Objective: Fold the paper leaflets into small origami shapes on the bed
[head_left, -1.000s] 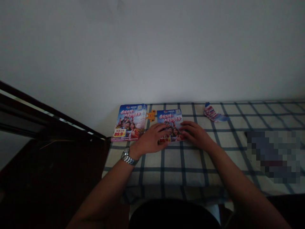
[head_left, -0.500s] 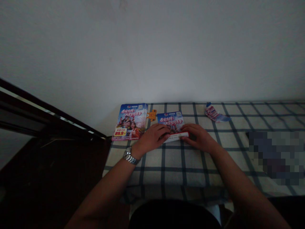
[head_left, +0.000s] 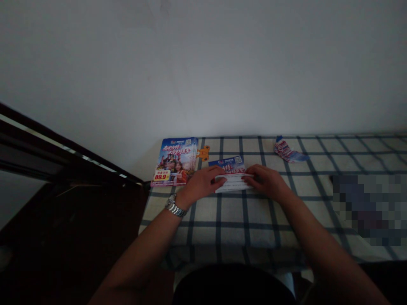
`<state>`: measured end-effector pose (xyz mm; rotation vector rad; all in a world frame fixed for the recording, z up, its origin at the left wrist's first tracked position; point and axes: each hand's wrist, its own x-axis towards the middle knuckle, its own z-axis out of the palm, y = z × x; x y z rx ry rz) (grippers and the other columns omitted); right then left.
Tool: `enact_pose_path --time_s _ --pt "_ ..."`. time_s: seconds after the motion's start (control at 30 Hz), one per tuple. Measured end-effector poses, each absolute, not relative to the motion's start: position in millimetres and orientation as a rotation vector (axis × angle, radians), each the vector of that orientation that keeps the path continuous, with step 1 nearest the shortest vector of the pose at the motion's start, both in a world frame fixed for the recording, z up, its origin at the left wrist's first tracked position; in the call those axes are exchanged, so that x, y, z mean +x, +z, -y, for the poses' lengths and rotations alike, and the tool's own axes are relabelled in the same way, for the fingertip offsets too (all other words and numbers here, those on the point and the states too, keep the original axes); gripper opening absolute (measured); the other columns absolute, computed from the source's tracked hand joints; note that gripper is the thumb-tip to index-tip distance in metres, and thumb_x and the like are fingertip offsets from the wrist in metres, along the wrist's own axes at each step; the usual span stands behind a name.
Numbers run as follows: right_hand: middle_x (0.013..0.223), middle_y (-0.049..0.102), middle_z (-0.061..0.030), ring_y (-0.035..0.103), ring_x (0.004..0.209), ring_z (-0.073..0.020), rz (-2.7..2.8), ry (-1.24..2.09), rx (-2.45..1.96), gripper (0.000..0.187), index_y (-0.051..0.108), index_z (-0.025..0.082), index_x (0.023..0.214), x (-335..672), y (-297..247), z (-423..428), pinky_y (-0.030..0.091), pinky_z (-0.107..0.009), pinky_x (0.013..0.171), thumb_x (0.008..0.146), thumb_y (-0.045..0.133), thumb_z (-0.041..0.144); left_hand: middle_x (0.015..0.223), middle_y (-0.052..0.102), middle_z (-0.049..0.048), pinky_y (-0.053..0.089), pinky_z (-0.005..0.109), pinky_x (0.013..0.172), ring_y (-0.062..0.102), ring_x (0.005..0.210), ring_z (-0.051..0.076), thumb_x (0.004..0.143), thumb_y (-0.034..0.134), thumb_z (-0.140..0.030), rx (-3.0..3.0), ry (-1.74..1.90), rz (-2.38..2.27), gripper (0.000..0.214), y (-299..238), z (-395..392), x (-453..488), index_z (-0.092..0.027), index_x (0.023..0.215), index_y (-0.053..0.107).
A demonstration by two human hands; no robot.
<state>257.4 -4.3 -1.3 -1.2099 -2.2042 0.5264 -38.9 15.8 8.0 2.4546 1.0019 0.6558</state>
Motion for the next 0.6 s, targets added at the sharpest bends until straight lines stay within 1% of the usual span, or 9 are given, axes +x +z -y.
enact_pose_path --time_s 0.03,0.07,0.13,0.2,0.3,0.37,0.43,0.53,0.6 --pt "0.096 0.073 -0.0045 0.068 0.079 -0.0192 2.192 0.519 -1.229 0.016 0.066 0.025 0.103 256.7 -2.0 4.2 0.051 -0.031 0.070 0.100 0.063 0.040 0.118 0.071 0.0048 0.060 0.035 0.087 0.070 0.091 0.017 0.106 0.054 -0.037 2.437 0.661 -1.005 0.023 7.4 -16.5 -38.3 -0.023 0.121 0.065" --pt "0.094 0.073 -0.0042 0.068 0.078 -0.0189 2.182 0.512 -1.245 0.017 0.067 0.024 0.103 255.9 -2.8 3.9 0.050 -0.030 0.069 0.100 0.063 0.040 0.118 0.070 0.0050 0.059 0.035 0.088 0.070 0.094 0.017 0.107 0.054 -0.035 2.425 0.678 -1.001 0.022 6.7 -17.5 -37.6 -0.023 0.121 0.065" --pt "0.091 0.072 -0.0039 0.066 0.076 -0.0186 2.167 0.499 -1.267 0.018 0.067 0.024 0.102 254.0 -4.5 2.7 0.049 -0.030 0.068 0.100 0.064 0.041 0.121 0.069 0.0055 0.058 0.036 0.094 0.069 0.106 0.019 0.106 0.054 -0.033 2.427 0.724 -0.967 0.021 4.7 -20.3 -36.1 -0.023 0.121 0.065" --pt "0.090 0.071 -0.0037 0.065 0.075 -0.0187 2.158 0.491 -1.274 0.017 0.067 0.023 0.101 251.8 -5.9 1.0 0.049 -0.030 0.067 0.099 0.065 0.041 0.127 0.066 0.0065 0.055 0.040 0.102 0.065 0.117 0.021 0.105 0.055 -0.031 2.460 0.763 -0.946 0.019 2.1 -23.5 -34.8 -0.023 0.120 0.065" --pt "0.088 0.069 -0.0037 0.063 0.074 -0.0191 2.149 0.493 -1.287 0.017 0.066 0.023 0.098 248.3 -6.8 -2.0 0.048 -0.031 0.066 0.100 0.064 0.039 0.133 0.062 0.0084 0.052 0.047 0.108 0.061 0.123 0.025 0.103 0.060 -0.031 2.514 0.784 -1.022 0.018 -2.0 -27.2 -33.1 -0.022 0.117 0.066" --pt "0.086 0.068 -0.0039 0.062 0.074 -0.0197 2.161 0.476 -1.291 0.016 0.066 0.023 0.096 246.4 -7.0 -3.8 0.048 -0.032 0.066 0.100 0.063 0.039 0.137 0.059 0.0093 0.050 0.050 0.110 0.058 0.126 0.027 0.101 0.063 -0.031 2.524 0.771 -1.091 0.022 -3.7 -27.8 -32.2 -0.022 0.121 0.064" --pt "0.085 0.066 -0.0045 0.061 0.076 -0.0209 2.184 0.423 -1.286 0.016 0.065 0.023 0.094 245.4 -7.3 -5.4 0.047 -0.033 0.068 0.099 0.063 0.037 0.139 0.057 0.0097 0.047 0.052 0.113 0.056 0.128 0.029 0.099 0.065 -0.030 2.522 0.755 -1.152 0.031 -3.9 -27.2 -31.3 -0.024 0.129 0.061" --pt "0.085 0.064 -0.0055 0.058 0.081 -0.0233 2.206 0.328 -1.271 0.013 0.064 0.023 0.092 245.4 -7.6 -7.4 0.047 -0.036 0.073 0.098 0.064 0.034 0.139 0.056 0.0101 0.045 0.052 0.115 0.054 0.129 0.030 0.096 0.069 -0.032 2.518 0.736 -1.231 0.044 -2.6 -25.7 -30.4 -0.024 0.138 0.057" --pt "0.087 0.064 -0.0062 0.058 0.084 -0.0245 2.210 0.297 -1.263 0.012 0.064 0.023 0.090 245.8 -7.7 -8.5 0.047 -0.037 0.075 0.097 0.065 0.033 0.139 0.055 0.0104 0.045 0.052 0.114 0.054 0.128 0.030 0.095 0.069 -0.033 2.519 0.723 -1.265 0.048 -1.9 -25.6 -30.3 -0.024 0.140 0.055"
